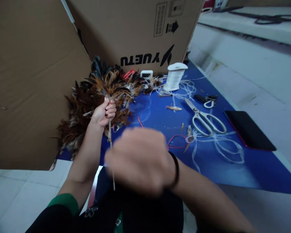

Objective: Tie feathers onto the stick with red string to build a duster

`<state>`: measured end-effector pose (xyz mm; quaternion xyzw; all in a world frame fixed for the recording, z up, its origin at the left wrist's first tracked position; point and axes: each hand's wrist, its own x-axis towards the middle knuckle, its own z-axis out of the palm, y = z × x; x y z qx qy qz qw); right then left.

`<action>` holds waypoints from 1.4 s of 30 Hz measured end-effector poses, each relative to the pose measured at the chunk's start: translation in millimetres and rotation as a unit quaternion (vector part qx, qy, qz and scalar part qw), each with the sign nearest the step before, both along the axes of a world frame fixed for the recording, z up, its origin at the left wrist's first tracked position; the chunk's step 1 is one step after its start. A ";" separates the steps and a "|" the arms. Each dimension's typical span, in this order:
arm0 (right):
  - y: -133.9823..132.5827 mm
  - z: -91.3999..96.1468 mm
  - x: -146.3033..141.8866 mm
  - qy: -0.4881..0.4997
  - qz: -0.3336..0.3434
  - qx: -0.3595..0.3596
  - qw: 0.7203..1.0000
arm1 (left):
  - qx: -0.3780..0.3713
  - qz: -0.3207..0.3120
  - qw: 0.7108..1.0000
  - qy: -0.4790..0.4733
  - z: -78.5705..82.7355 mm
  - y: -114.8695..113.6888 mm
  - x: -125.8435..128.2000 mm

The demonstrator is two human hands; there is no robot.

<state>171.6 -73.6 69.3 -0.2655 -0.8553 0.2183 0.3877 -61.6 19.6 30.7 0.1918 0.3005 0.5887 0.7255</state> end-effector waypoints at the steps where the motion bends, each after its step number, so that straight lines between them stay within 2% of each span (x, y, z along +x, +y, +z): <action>1: 20.5 -8.7 -13.3 -0.037 0.007 0.030 0.999 | 0.005 -0.003 1.000 0.000 0.6 -0.6 0.6; 2: 40.3 -19.3 -26.6 -0.085 0.016 0.071 0.994 | 0.009 -0.005 1.000 0.001 1.2 -1.2 1.3; 5: 82.9 -55.9 -61.4 -0.271 0.055 0.170 0.946 | -0.001 0.003 1.000 0.005 2.5 -1.7 3.0; 7: 93.4 -76.8 -78.7 -0.346 0.067 0.192 0.916 | -0.015 0.011 1.000 0.007 2.1 -1.0 3.2; 9: 94.1 -90.8 -91.8 -0.375 0.081 0.212 0.899 | -0.021 0.014 1.000 0.002 0.4 0.4 2.6; 13: 89.4 -99.1 -104.3 -0.389 0.098 0.225 0.888 | -0.019 0.014 1.000 -0.003 -3.5 3.2 1.5; 16: 89.9 -94.6 -97.4 -0.365 0.086 0.204 0.904 | -0.028 0.021 0.999 0.007 -2.9 3.5 2.8; 19: 94.7 -86.1 -79.2 -0.241 0.058 0.119 0.961 | -0.025 0.024 0.999 0.020 -2.0 2.9 4.8; 21: 101.0 -79.8 -65.6 -0.096 0.036 0.008 0.995 | -0.019 0.021 0.999 0.028 -3.5 3.2 6.0; 22: 104.8 -76.8 -59.4 -0.021 0.024 -0.064 0.997 | -0.016 0.019 0.999 0.033 -5.2 3.6 6.6; 23: 108.8 -74.0 -53.9 0.047 0.011 -0.138 0.989 | -0.012 0.016 0.999 0.036 -7.3 4.2 7.4; 25: 116.7 -68.9 -45.0 0.148 -0.008 -0.266 0.953 | -0.008 0.012 0.999 0.046 -12.0 5.3 9.6; 26: 120.0 -66.4 -41.5 0.183 -0.013 -0.306 0.934 | -0.008 0.009 0.999 0.053 -14.3 5.7 10.9; 28: 124.6 -60.5 -35.9 0.223 -0.025 -0.337 0.914 | -0.009 -0.001 0.998 0.069 -17.9 5.9 14.1; 29: 125.7 -56.8 -33.6 0.229 -0.029 -0.332 0.915 | -0.010 -0.009 0.997 0.076 -19.2 5.6 15.8; 31: 125.9 -47.4 -30.0 0.221 -0.034 -0.283 0.933 | -0.001 -0.025 0.996 0.090 -20.7 4.3 19.2; 34: 123.9 -29.5 -28.0 0.162 -0.017 -0.121 0.979 | 0.014 -0.036 0.993 0.114 -21.4 2.0 23.9; 36: 123.7 -18.1 -30.2 0.110 0.010 0.000 0.994 | 0.021 -0.046 0.991 0.125 -21.3 0.7 26.7; 39: 128.2 -7.0 -38.0 0.038 0.056 0.127 0.990 | 0.028 -0.064 0.988 0.138 -21.3 -1.2 30.5; 42: 137.7 -3.0 -46.3 -0.040 0.099 0.193 0.975 | 0.030 -0.064 0.986 0.153 -21.7 -3.3 33.8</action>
